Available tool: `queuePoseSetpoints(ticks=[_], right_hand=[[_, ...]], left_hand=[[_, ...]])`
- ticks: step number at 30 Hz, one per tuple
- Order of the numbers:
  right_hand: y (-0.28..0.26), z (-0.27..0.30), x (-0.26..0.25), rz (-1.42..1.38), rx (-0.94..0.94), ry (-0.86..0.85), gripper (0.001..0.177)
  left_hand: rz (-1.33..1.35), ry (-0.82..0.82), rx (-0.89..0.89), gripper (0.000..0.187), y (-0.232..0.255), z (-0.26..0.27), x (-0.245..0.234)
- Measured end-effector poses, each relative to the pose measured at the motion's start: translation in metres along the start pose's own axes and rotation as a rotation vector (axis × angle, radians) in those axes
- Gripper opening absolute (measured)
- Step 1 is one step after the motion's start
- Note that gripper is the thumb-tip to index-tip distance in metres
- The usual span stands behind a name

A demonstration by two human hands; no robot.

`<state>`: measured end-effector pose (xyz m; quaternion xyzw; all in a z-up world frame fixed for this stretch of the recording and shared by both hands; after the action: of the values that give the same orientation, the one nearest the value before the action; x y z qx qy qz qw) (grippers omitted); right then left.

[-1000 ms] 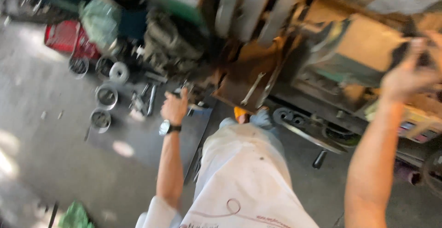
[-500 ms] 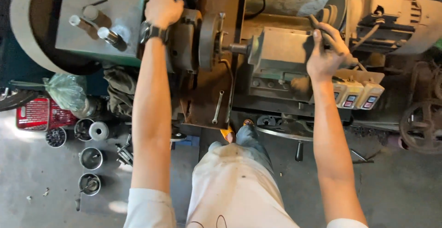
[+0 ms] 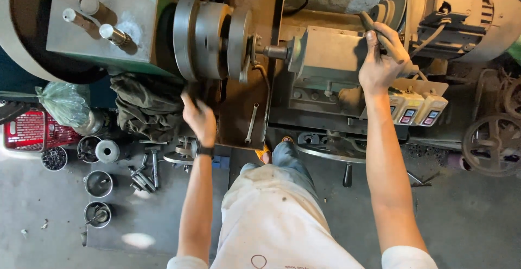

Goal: Adjusting and securing a metal workpiece in a lathe chuck using a wrench before operating the machine.

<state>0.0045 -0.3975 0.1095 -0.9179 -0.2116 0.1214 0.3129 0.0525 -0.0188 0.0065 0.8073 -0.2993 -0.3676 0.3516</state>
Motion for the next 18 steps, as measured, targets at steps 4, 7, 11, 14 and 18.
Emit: queuePoseSetpoints(ticks=[4, 7, 11, 14, 18], right_hand=[[0.0, -0.002, 0.002, -0.018, 0.02, 0.001, 0.015], [0.0, -0.001, 0.002, -0.008, 0.003, 0.01, 0.014], [-0.001, -0.001, 0.002, -0.014, 0.01, 0.028, 0.014], [0.005, 0.001, -0.001, -0.002, 0.004, 0.034, 0.013], [0.004, -0.001, -0.002, 0.002, 0.024, 0.033, 0.012]], left_hand=[[-0.124, -0.025, 0.008, 0.028, -0.021, 0.042, -0.063], [-0.369, 0.051, -0.077, 0.033, -0.067, 0.061, -0.117], [-0.614, -0.137, -0.915, 0.082, -0.109, 0.072, -0.146], [-0.601, -0.244, -0.973, 0.092, -0.131, 0.082, -0.125], [-0.526, -0.088, -0.885, 0.062, -0.17, 0.096, -0.119]])
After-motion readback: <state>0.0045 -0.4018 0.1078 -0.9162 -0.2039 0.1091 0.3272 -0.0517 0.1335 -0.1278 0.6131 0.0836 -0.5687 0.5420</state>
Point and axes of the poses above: each hand's wrist, its own z-axis away from the middle knuckle, its own x-axis out of the palm, y = z × x, the point moved 3 cm from there along -z, towards the middle knuckle, and after that the axes turned 14 degrees about y, right-handed, at the moved point
